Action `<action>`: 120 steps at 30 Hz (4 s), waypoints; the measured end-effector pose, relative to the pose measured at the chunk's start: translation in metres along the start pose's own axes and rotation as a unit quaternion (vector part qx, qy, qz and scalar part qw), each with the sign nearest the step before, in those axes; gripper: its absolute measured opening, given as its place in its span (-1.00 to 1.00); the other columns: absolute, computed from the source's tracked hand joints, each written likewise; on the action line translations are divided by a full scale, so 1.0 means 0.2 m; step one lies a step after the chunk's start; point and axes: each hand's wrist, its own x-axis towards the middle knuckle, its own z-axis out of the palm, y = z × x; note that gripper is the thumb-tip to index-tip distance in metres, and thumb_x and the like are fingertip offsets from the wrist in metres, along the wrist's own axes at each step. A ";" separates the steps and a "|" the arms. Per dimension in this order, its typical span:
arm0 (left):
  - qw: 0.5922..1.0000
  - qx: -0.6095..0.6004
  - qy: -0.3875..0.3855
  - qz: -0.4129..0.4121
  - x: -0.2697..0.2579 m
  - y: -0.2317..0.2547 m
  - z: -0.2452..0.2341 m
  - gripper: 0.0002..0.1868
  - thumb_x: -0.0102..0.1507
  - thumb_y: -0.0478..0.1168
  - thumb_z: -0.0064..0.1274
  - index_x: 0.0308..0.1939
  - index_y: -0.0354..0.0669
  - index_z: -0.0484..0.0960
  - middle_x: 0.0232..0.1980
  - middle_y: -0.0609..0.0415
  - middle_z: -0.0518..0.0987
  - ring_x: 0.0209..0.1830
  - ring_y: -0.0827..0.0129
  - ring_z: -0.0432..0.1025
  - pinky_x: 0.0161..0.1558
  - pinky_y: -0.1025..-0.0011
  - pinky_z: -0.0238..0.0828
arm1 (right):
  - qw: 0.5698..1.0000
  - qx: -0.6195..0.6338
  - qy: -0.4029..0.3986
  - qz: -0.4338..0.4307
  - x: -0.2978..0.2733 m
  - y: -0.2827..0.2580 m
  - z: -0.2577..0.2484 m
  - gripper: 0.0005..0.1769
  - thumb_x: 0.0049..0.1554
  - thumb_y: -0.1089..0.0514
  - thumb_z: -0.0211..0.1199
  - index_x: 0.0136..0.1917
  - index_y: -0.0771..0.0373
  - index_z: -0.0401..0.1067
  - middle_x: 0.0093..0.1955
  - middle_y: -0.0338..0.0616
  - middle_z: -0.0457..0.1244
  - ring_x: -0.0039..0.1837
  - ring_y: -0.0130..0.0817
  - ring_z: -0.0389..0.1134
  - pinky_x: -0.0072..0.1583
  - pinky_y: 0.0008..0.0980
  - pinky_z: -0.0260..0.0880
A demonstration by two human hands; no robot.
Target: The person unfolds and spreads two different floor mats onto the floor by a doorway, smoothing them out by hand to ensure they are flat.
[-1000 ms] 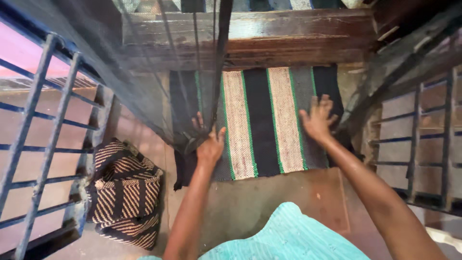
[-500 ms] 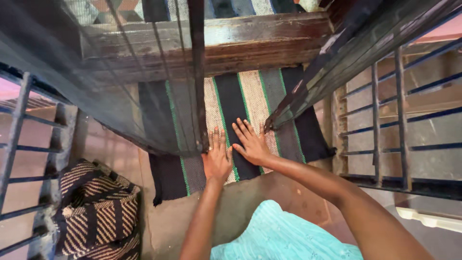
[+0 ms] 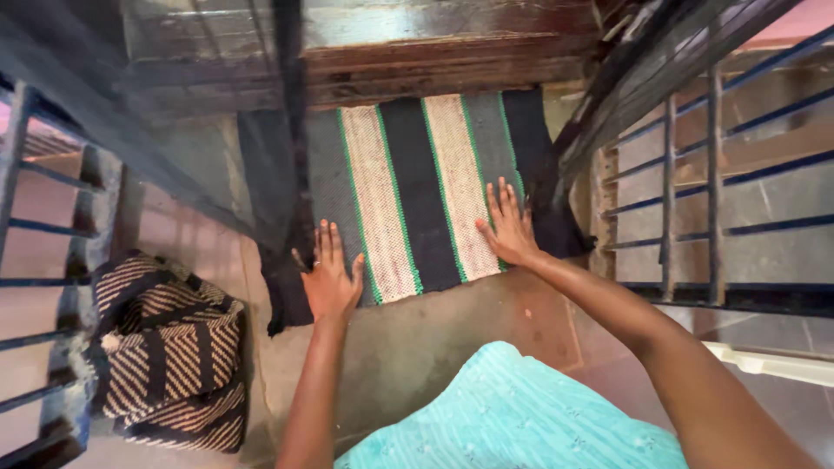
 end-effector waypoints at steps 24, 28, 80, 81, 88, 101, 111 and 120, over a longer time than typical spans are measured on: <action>0.980 0.009 -0.054 0.191 -0.10 0.51 0.25 -0.26 0.41 0.15 -0.30 0.62 -0.03 0.03 0.68 0.18 0.01 0.66 0.31 -0.07 0.57 -0.03 -0.29 | 0.993 -0.014 -0.052 0.105 -0.23 0.25 0.07 0.08 0.04 -0.75 -0.21 0.63 -0.17 0.00 0.75 0.08 -0.58 0.70 0.29 -0.70 0.42 0.65 -0.73; 0.980 0.006 -0.066 0.188 -0.10 0.50 0.21 -0.29 0.40 0.15 -0.27 0.61 0.14 0.05 0.67 0.20 0.01 0.65 0.28 -0.07 0.57 -0.07 -0.30 | 0.996 -0.014 -0.015 0.087 -0.23 0.28 0.11 0.11 0.07 -0.74 -0.21 0.55 0.03 0.25 0.76 0.00 -0.64 0.71 0.26 -0.70 0.40 0.71 -0.71; 0.598 -0.472 0.310 -0.569 -0.82 -1.18 -0.41 0.12 0.21 0.60 -0.16 0.52 -0.19 0.13 0.48 -0.21 0.29 0.43 -0.06 0.22 0.40 -0.02 0.15 | 0.824 0.450 -0.284 -0.193 0.43 -2.31 0.58 0.46 -0.01 -0.66 0.10 0.67 0.41 -0.38 0.70 0.30 -0.35 0.71 0.07 -0.36 0.60 -0.16 -0.27; 0.601 -0.573 0.357 -0.427 -0.83 -1.15 -0.41 0.09 0.21 0.54 -0.06 0.48 -0.27 0.22 0.48 -0.17 0.38 0.42 0.02 0.31 0.40 0.06 0.28 | 0.830 0.441 -0.284 -0.188 0.44 -2.36 0.60 0.48 0.00 -0.63 0.17 0.66 0.44 -0.43 0.70 0.32 -0.34 0.71 0.09 -0.34 0.60 -0.16 -0.26; 0.538 -0.661 0.262 -0.453 -0.70 -0.95 -0.73 -0.18 0.04 0.05 0.37 0.30 -0.13 0.44 0.23 0.00 0.56 0.19 0.13 0.46 0.20 0.10 0.41 | 0.779 0.507 -0.275 -0.247 0.42 -2.55 0.42 0.15 -0.14 -0.25 0.53 0.47 0.44 0.13 0.43 0.16 0.18 0.45 -0.07 0.18 0.44 -0.20 0.14; 0.608 -0.680 0.245 -0.328 -0.74 -0.70 -1.38 -0.47 0.08 -0.17 0.40 0.09 -0.26 0.65 -0.05 0.05 0.71 -0.14 0.34 0.59 -0.06 0.39 0.54 | 0.600 0.690 -0.403 -0.034 0.11 -2.58 0.18 -0.60 0.16 0.01 0.25 0.17 0.28 0.53 0.14 -0.06 0.41 0.09 -0.27 0.47 0.17 -0.27 0.49; 0.698 -0.579 0.261 -0.330 -1.17 -0.74 -2.13 -0.44 0.01 -0.10 0.42 0.02 -0.28 0.67 -0.13 -0.03 0.74 -0.22 0.32 0.63 -0.12 0.35 0.63 | 0.486 0.750 -0.447 -0.032 -0.61 -3.09 -0.27 -0.57 0.21 -0.06 0.21 0.25 0.20 0.43 0.13 -0.15 0.39 0.16 -0.27 0.43 0.23 -0.21 0.47; 0.777 -0.450 0.261 -0.355 -1.57 -0.84 -2.35 -0.50 0.01 0.03 0.39 -0.09 -0.21 0.79 -0.17 0.03 0.76 -0.19 0.42 0.59 -0.05 0.41 0.52 | 0.480 0.733 -0.481 0.006 -1.06 -3.40 -0.13 -0.44 0.29 -0.28 -0.07 0.31 0.11 0.39 0.23 -0.21 0.35 0.27 -0.25 0.37 0.34 -0.13 0.37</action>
